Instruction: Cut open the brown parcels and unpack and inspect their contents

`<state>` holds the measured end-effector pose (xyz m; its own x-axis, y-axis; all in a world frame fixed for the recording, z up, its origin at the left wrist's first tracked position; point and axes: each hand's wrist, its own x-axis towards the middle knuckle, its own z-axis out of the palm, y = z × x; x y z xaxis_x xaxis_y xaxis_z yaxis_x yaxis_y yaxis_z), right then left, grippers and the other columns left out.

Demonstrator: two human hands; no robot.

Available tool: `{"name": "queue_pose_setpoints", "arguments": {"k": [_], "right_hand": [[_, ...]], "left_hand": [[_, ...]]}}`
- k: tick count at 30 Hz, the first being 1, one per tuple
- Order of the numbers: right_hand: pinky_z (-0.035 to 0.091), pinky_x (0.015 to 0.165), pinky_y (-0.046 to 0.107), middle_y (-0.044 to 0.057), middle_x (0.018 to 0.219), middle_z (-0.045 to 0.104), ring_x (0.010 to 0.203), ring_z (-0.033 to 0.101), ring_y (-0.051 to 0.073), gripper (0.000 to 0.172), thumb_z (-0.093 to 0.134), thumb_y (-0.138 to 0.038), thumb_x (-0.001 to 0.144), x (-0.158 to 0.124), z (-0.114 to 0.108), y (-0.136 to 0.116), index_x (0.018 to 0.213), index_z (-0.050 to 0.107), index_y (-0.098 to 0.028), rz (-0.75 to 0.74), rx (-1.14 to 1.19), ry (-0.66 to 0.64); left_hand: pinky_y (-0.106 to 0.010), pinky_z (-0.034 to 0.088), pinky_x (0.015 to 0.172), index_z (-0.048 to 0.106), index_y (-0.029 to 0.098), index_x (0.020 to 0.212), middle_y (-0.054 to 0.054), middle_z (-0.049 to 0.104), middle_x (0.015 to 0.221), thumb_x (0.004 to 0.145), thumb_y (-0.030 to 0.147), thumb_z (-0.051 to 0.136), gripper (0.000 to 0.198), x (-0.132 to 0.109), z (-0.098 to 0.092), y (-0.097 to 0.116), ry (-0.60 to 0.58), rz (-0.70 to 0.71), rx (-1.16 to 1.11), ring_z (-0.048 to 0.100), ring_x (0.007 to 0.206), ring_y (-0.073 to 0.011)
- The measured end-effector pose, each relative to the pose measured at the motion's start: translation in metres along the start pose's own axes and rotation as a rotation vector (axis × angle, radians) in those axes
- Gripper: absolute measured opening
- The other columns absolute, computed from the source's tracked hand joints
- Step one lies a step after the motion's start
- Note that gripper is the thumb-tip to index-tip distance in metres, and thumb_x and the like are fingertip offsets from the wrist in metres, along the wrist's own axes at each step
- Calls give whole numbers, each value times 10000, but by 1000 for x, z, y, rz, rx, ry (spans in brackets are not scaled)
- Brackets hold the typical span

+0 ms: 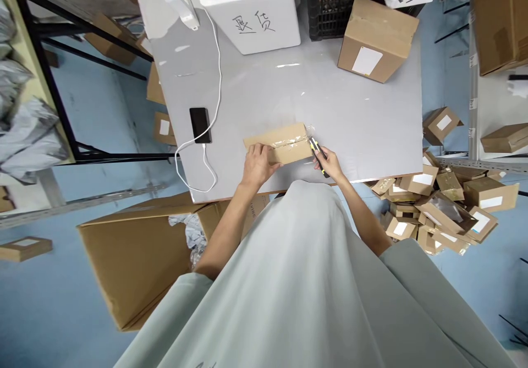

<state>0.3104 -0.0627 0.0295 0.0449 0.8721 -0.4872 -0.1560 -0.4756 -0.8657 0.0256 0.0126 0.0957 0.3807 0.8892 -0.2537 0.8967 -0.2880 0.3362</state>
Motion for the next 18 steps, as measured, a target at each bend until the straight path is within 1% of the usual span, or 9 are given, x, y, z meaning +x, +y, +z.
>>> {"name": "queue_pose_setpoints", "arguments": {"k": [4, 6, 8, 10, 12, 14, 16, 17, 18], "right_hand": [[577, 550, 209, 8, 900, 793, 649, 749, 129, 670, 652, -875, 981, 10, 10, 2, 1215, 678, -248, -28, 0, 33], [626, 617, 226, 34, 966, 812, 799, 796, 164, 663, 623, -858, 1014, 24, 16, -2, 1284, 684, -255, -80, -26, 64], [674, 702, 249, 54, 1035, 821, 979, 810, 200, 665, 608, -848, 1032, 44, 22, -10, 1340, 691, -264, -137, -57, 97], [699, 748, 261, 73, 1157, 821, 1113, 801, 223, 685, 596, -851, 1035, 67, 28, -21, 1389, 689, -271, -173, -70, 101], [707, 735, 267, 86, 1281, 802, 1143, 809, 237, 711, 597, -857, 1029, 86, 35, -35, 1434, 678, -278, -177, -64, 59], [711, 717, 278, 87, 1336, 789, 1101, 830, 240, 705, 612, -846, 1028, 95, 40, -46, 1459, 674, -292, -171, -75, -1], [717, 721, 295, 85, 1319, 796, 1058, 842, 241, 664, 613, -814, 1046, 88, 42, -51, 1458, 680, -297, -170, -126, -29], [719, 725, 305, 85, 1302, 804, 1044, 845, 243, 641, 605, -795, 1059, 80, 43, -52, 1450, 685, -293, -164, -161, -30], [721, 727, 313, 87, 1281, 812, 1028, 848, 245, 622, 594, -777, 1071, 69, 43, -51, 1439, 691, -286, -148, -196, -27]], "left_hand": [[-645, 505, 1201, 646, 144, 1381, -246, 654, 1367, 910, 370, 912, 586, -5, 7, 15, 30, -85, 20, 610, 1327, -479], [-649, 506, 1184, 653, 111, 1374, -272, 660, 1352, 944, 395, 873, 560, -6, 10, 24, 39, -131, 42, 618, 1310, -489], [-636, 521, 1160, 677, 103, 1344, -273, 675, 1323, 992, 426, 809, 496, -7, 9, 30, 39, -145, 45, 634, 1294, -484], [-580, 554, 1127, 716, 141, 1305, -231, 701, 1283, 1058, 440, 702, 388, -6, 5, 32, 2, -107, 6, 667, 1256, -439], [-525, 573, 1110, 758, 196, 1259, -185, 721, 1281, 1103, 426, 597, 321, -5, -3, 26, -34, -52, -48, 691, 1238, -390], [-504, 570, 1125, 771, 220, 1283, -174, 720, 1365, 1105, 410, 556, 337, -3, -12, 14, -1, -71, -77, 692, 1275, -375], [-507, 561, 1136, 736, 191, 1392, -206, 699, 1465, 1076, 432, 582, 426, -2, -18, -1, 61, -210, -87, 695, 1302, -387], [-503, 563, 1122, 716, 167, 1426, -223, 712, 1460, 1064, 458, 592, 481, -3, -19, -8, 51, -300, -102, 710, 1282, -391], [-491, 571, 1092, 719, 148, 1414, -230, 750, 1400, 1062, 494, 585, 511, -5, -19, -14, -4, -381, -134, 734, 1238, -390]]}}
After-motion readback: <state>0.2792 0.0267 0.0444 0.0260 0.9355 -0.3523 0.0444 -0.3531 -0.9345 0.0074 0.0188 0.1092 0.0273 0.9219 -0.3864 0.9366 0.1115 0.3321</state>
